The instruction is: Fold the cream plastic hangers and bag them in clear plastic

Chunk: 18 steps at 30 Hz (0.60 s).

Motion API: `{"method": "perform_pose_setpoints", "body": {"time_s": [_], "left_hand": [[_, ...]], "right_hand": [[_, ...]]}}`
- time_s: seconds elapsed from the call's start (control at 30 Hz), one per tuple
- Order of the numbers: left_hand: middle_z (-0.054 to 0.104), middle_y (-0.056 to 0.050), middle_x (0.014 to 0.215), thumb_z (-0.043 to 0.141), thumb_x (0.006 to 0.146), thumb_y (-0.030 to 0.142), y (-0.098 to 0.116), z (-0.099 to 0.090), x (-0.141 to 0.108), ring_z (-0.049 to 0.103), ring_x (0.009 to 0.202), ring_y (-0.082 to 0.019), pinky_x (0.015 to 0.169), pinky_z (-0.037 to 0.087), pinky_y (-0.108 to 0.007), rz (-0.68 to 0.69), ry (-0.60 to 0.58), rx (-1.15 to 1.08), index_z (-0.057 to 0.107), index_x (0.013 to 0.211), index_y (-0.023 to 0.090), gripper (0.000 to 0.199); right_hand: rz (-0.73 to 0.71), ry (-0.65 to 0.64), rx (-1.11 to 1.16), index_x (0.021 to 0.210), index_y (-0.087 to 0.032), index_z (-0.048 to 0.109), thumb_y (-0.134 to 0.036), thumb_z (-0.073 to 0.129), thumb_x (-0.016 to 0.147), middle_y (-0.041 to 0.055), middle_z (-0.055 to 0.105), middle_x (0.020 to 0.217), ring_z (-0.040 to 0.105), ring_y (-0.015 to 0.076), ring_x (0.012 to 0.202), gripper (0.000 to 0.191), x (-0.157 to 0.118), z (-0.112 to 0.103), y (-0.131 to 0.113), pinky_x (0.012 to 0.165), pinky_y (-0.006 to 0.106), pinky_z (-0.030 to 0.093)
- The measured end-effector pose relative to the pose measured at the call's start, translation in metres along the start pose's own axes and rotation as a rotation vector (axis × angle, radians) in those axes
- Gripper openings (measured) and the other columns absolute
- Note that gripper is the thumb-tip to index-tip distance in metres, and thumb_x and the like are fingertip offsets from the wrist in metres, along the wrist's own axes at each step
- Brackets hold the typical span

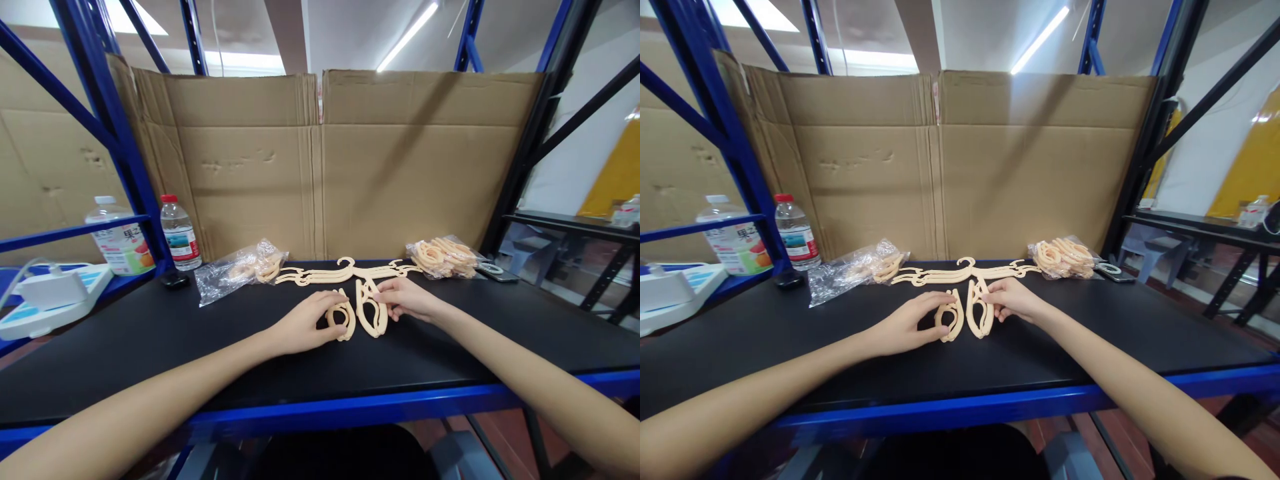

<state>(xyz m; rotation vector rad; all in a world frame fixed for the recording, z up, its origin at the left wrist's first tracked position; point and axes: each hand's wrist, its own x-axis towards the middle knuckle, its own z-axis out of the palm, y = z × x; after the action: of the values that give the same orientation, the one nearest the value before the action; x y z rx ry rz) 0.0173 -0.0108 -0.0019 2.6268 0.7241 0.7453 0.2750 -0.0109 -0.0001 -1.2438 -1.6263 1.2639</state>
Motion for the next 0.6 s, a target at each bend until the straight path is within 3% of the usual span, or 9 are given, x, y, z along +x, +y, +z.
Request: {"method": "perform_pose_setpoints", "body": {"time_s": [0.07,0.17,0.23,0.33,0.5,0.6], "left_hand": [[0.055,-0.01,0.131,0.063,0.084,0.035,0.002,0.001,-0.003,0.049,0.123,-0.026,0.104,0.039,-0.041,0.028,-0.085,0.052,0.054,0.127,0.021,0.046],[0.052,-0.01,0.134,0.061,0.086,0.031,0.007,0.001,-0.005,0.047,0.124,-0.026,0.104,0.039,-0.039,0.048,-0.162,0.119,0.057,0.125,0.023,0.04],[0.053,-0.01,0.132,0.06,0.087,0.029,0.008,0.0,-0.004,0.048,0.123,-0.026,0.102,0.04,-0.039,0.053,-0.176,0.152,0.059,0.122,0.023,0.036],[0.055,-0.011,0.129,0.061,0.087,0.031,0.008,-0.002,-0.003,0.05,0.121,-0.027,0.1,0.042,-0.04,0.063,-0.167,0.18,0.06,0.12,0.023,0.034],[0.057,-0.011,0.127,0.061,0.087,0.031,0.005,-0.003,-0.002,0.051,0.118,-0.028,0.098,0.043,-0.04,0.067,-0.165,0.207,0.06,0.121,0.022,0.035],[0.056,-0.011,0.127,0.06,0.087,0.032,0.005,-0.003,-0.002,0.05,0.119,-0.028,0.099,0.042,-0.041,0.059,-0.175,0.228,0.06,0.121,0.023,0.035]], "right_hand": [[0.028,0.004,-0.038,0.093,-0.01,0.061,-0.03,0.071,0.071,-0.0015,0.057,0.053,0.05,0.0085,0.042,0.032,0.001,0.002,0.004,0.038,0.018,0.046],[0.024,0.022,-0.111,0.119,-0.008,0.049,-0.027,0.068,0.075,-0.0052,0.056,0.05,0.05,0.01,0.039,0.052,0.0,0.007,0.006,0.035,0.019,0.045],[0.001,0.03,-0.174,0.126,-0.008,0.043,-0.027,0.067,0.077,-0.0072,0.054,0.047,0.046,0.0098,0.035,0.058,0.0,0.01,0.006,0.032,0.018,0.041],[-0.054,0.047,-0.284,0.123,-0.01,0.045,-0.027,0.064,0.078,-0.0083,0.054,0.045,0.04,0.0085,0.032,0.051,0.0,0.013,0.007,0.032,0.018,0.033],[-0.208,0.14,-0.464,0.103,-0.013,0.06,-0.026,0.067,0.075,-0.0067,0.055,0.05,0.048,0.0098,0.046,0.032,0.005,0.017,0.012,0.048,0.021,0.035],[-0.262,0.133,-0.513,0.102,-0.013,0.062,-0.033,0.066,0.077,-0.0057,0.055,0.054,0.049,0.0112,0.05,0.033,0.004,0.017,0.011,0.052,0.023,0.034]]}}
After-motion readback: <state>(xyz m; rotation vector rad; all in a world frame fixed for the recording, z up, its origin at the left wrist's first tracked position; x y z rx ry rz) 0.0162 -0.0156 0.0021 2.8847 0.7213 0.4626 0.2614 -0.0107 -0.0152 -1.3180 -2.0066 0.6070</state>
